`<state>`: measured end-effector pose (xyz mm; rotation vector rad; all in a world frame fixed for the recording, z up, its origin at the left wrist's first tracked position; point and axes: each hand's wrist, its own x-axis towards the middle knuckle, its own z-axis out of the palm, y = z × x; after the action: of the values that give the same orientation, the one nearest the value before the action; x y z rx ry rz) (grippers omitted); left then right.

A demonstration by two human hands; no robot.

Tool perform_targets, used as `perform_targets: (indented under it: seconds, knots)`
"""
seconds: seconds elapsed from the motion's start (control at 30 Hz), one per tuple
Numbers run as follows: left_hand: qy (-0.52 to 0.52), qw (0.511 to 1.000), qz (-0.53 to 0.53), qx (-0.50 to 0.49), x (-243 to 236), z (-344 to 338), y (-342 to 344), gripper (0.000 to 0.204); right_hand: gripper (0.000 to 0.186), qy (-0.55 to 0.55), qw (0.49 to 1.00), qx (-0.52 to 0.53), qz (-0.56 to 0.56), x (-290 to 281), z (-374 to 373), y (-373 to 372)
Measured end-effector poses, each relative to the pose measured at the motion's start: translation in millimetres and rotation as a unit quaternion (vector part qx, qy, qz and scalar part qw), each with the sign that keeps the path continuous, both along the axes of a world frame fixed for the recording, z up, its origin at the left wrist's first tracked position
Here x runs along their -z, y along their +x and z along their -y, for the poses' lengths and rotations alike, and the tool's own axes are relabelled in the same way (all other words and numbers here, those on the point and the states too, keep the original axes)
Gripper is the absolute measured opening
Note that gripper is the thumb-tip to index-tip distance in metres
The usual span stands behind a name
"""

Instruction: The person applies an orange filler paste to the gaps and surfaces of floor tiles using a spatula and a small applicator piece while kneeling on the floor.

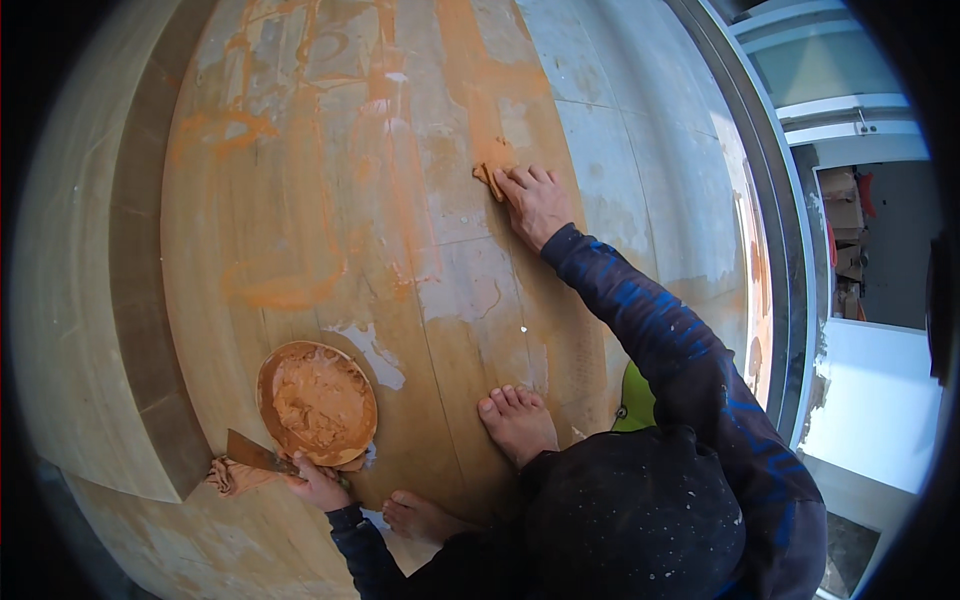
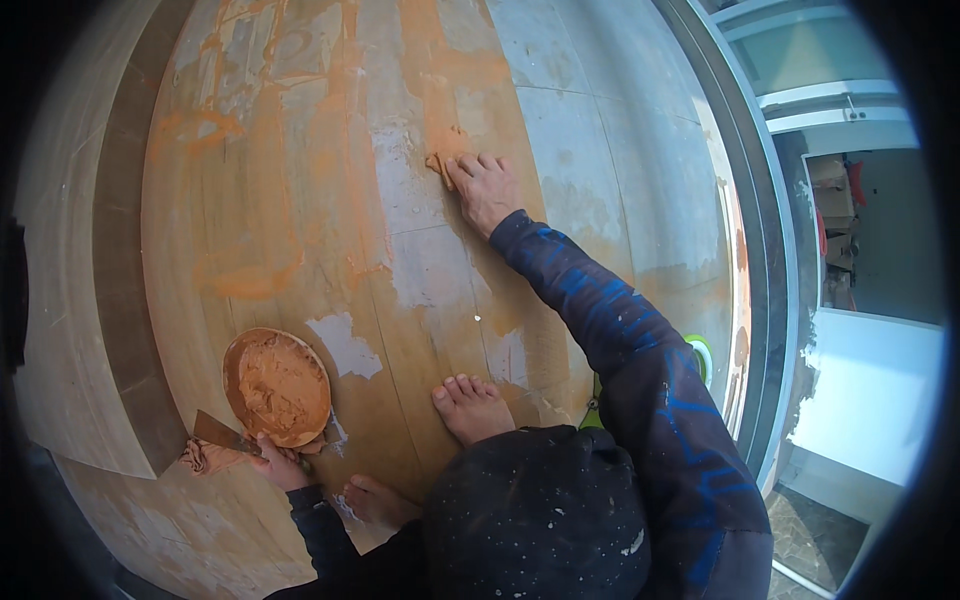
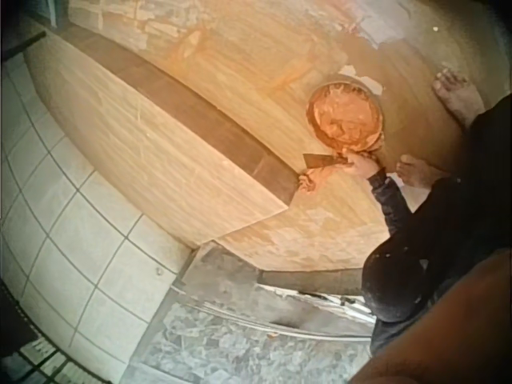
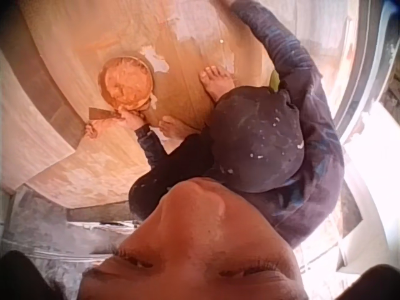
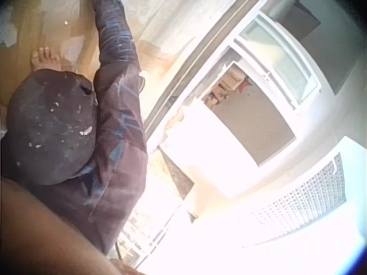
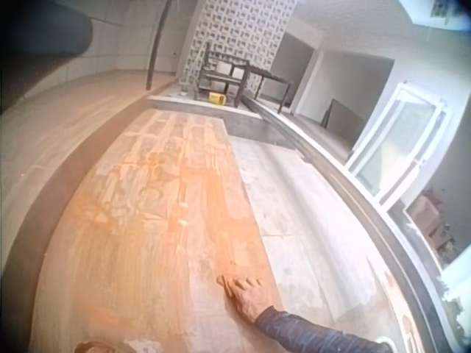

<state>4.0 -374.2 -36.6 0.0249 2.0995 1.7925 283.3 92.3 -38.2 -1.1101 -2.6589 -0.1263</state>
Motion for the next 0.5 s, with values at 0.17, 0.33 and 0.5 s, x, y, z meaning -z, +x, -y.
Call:
perform_targets:
  seconds: [0.17, 0.33, 0.5]
  knots:
    - [0.018, 1.000, -0.008, 0.007, -5.0, -9.2, 3.8, 0.037, 0.047, -0.084, 0.991, -0.067, 0.074, -25.4, 93.4, 48.8]
    - [0.005, 1.000, -0.002, 0.014, -6.7, -9.7, 4.4, 0.031, 0.029, -0.202, 0.969, 0.013, -0.143, -43.0, 2.6, 32.3]
    - [0.011, 1.000, -0.005, 0.019, -7.4, -9.7, 3.1, 0.033, 0.015, -0.065, 0.988, -0.004, -0.139, -34.8, -153.2, -42.8]
